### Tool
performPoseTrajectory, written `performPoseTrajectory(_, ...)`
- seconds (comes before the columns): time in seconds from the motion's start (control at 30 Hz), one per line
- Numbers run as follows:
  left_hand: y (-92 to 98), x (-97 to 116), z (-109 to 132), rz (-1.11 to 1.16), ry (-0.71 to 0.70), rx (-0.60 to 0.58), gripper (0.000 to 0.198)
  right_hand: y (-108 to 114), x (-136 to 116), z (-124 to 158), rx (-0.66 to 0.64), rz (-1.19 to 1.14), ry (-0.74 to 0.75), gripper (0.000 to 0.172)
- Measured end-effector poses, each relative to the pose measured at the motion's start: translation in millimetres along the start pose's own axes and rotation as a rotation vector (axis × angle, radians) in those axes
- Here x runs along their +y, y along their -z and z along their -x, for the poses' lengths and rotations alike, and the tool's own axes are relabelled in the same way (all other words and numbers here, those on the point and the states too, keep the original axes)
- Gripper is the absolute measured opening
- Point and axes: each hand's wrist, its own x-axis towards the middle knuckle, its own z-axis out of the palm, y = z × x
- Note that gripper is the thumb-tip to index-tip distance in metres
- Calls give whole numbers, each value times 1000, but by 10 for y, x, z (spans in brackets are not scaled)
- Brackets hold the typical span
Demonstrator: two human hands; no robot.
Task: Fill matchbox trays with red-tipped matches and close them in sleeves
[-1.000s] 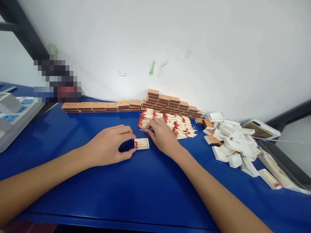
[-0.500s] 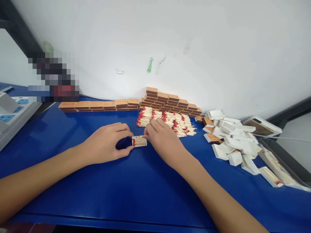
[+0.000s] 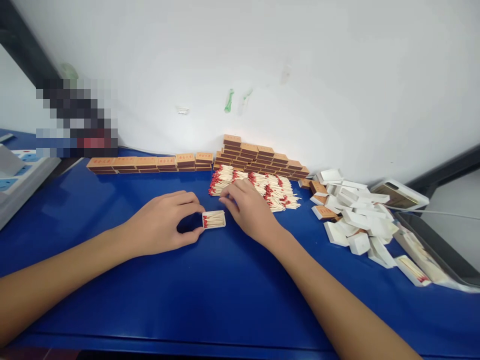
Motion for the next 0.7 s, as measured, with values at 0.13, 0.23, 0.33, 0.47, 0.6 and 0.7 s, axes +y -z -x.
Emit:
performPoseTrajectory(0.13, 1, 4, 6, 7, -7, 0, 26, -84, 191, -86, 54, 90, -20, 6)
performPoseTrajectory(0.23, -1, 4, 6, -2, -7, 6, 25, -129, 234, -114, 32, 116, -16, 9)
performPoseTrajectory(0.33, -4, 6, 3, -10, -12, 10, 24, -135, 224, -109, 26, 132, -10, 11)
performPoseTrajectory(0.47, 0, 10, 1, -1, -6, 2, 25, -115, 214, -101, 9, 153, -14, 10)
performPoseTrajectory(0.6, 3, 10, -1, 2, -4, -4, 25, -100, 214, -102, -15, 169, -5, 11)
performPoseTrajectory(0.7, 1, 9, 1, -11, -11, 3, 24, -91, 204, -96, -24, 171, 13, 11)
